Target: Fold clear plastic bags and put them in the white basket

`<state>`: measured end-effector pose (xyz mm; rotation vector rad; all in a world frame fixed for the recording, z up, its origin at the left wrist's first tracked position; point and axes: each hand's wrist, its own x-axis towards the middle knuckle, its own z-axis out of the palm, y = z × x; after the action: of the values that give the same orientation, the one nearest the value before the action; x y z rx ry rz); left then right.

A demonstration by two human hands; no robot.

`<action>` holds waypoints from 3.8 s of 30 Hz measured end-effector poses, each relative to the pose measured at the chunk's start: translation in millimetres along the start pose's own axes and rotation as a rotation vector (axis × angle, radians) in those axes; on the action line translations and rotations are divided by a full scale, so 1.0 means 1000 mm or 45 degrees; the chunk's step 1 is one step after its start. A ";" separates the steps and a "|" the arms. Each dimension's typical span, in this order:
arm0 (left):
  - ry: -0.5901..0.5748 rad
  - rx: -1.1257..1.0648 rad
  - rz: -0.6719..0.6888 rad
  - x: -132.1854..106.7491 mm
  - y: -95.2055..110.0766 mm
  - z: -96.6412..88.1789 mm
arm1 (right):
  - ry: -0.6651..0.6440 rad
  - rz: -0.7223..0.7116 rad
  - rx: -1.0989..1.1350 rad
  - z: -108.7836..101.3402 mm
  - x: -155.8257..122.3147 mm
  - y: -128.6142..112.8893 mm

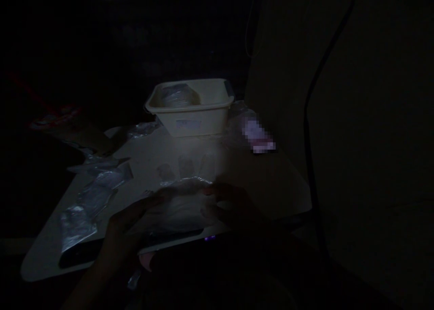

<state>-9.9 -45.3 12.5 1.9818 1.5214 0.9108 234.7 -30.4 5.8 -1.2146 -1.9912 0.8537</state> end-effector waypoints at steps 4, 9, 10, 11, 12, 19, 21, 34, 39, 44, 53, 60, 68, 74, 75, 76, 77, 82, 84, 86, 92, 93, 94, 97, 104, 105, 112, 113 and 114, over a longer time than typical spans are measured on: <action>0.026 -0.038 -0.053 0.003 -0.004 0.002 | 0.039 -0.052 -0.097 0.005 0.006 0.005; 0.015 -0.060 -0.153 0.004 -0.005 0.003 | 0.081 -0.118 -0.109 0.005 0.011 0.004; 0.009 -0.064 -0.163 0.004 -0.005 0.002 | 0.093 -0.067 -0.125 0.005 0.012 0.004; 0.000 -0.063 -0.171 0.004 -0.004 0.002 | 0.096 -0.004 -0.145 0.005 0.012 0.003; -0.013 -0.053 -0.180 0.004 -0.003 0.002 | 0.087 0.056 -0.165 0.006 0.013 0.003; -0.024 0.028 -0.268 0.006 -0.001 0.003 | 0.020 0.235 -0.203 0.004 0.020 0.000; -0.023 0.007 -0.255 0.006 -0.002 0.004 | 0.025 0.258 -0.194 0.003 0.021 0.000; -0.099 0.091 -0.220 0.011 -0.010 0.010 | 0.028 0.432 -0.145 0.009 0.039 0.005; -0.107 0.361 -0.191 0.009 -0.005 0.009 | 0.067 0.492 -0.029 0.014 0.043 0.010; 0.041 0.771 -0.108 0.014 0.005 0.004 | 0.169 0.581 0.069 0.018 0.044 0.010; -0.231 0.936 0.289 0.034 0.010 0.044 | 0.161 0.567 0.037 0.018 0.044 0.011; -0.270 1.051 0.192 0.029 0.008 0.046 | 0.294 0.311 -0.356 0.004 0.046 0.004; -0.288 1.058 0.187 0.029 0.006 0.046 | -0.178 -0.435 -0.787 0.047 0.060 -0.024; -0.246 1.099 0.166 0.028 0.008 0.046 | -0.231 -0.367 -0.982 0.044 0.060 0.002; -0.245 1.110 0.159 0.028 0.009 0.046 | -0.218 -0.347 -1.003 0.041 0.059 0.005; -0.242 1.119 0.153 0.028 0.009 0.046 | -0.202 -0.325 -1.021 0.039 0.058 0.008; -0.239 1.126 0.151 0.028 0.010 0.046 | -0.186 -0.303 -1.036 0.037 0.057 0.010; -0.254 1.141 0.155 0.028 0.010 0.046 | -0.129 -0.255 -1.060 0.033 0.054 0.013; -0.262 1.143 0.145 0.028 0.010 0.046 | -0.119 -0.241 -1.063 0.032 0.054 0.013; -0.270 1.142 0.146 0.028 0.009 0.045 | -0.121 -0.231 -1.063 0.032 0.054 0.014; -0.252 1.081 0.142 0.033 0.008 0.043 | -0.100 -0.213 -1.059 0.032 0.054 0.014; -0.244 1.066 0.155 0.035 0.009 0.043 | -0.092 -0.210 -1.059 0.033 0.054 0.014; -0.244 1.054 0.182 0.037 0.009 0.044 | -0.090 -0.209 -1.059 0.033 0.054 0.014; -0.275 1.044 0.281 0.041 0.009 0.048 | -0.098 -0.204 -1.061 0.032 0.054 0.013; -0.241 1.104 0.278 0.039 0.003 0.050 | -0.086 -0.175 -1.045 0.032 0.052 0.011; -0.237 1.108 0.276 0.038 0.003 0.050 | -0.085 -0.169 -1.041 0.032 0.052 0.011; -0.225 1.122 0.252 0.039 0.005 0.052 | -0.082 -0.171 -1.008 0.029 0.056 0.011; -0.229 1.120 0.250 0.039 0.006 0.052 | -0.071 -0.185 -1.006 0.029 0.057 0.009; -0.232 1.115 0.248 0.039 0.006 0.052 | -0.062 -0.208 -1.006 0.028 0.058 0.007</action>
<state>39.0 -7.9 -9.5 2.7437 1.8144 0.0733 194.8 20.0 -4.8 -1.4023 -2.5238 -0.0213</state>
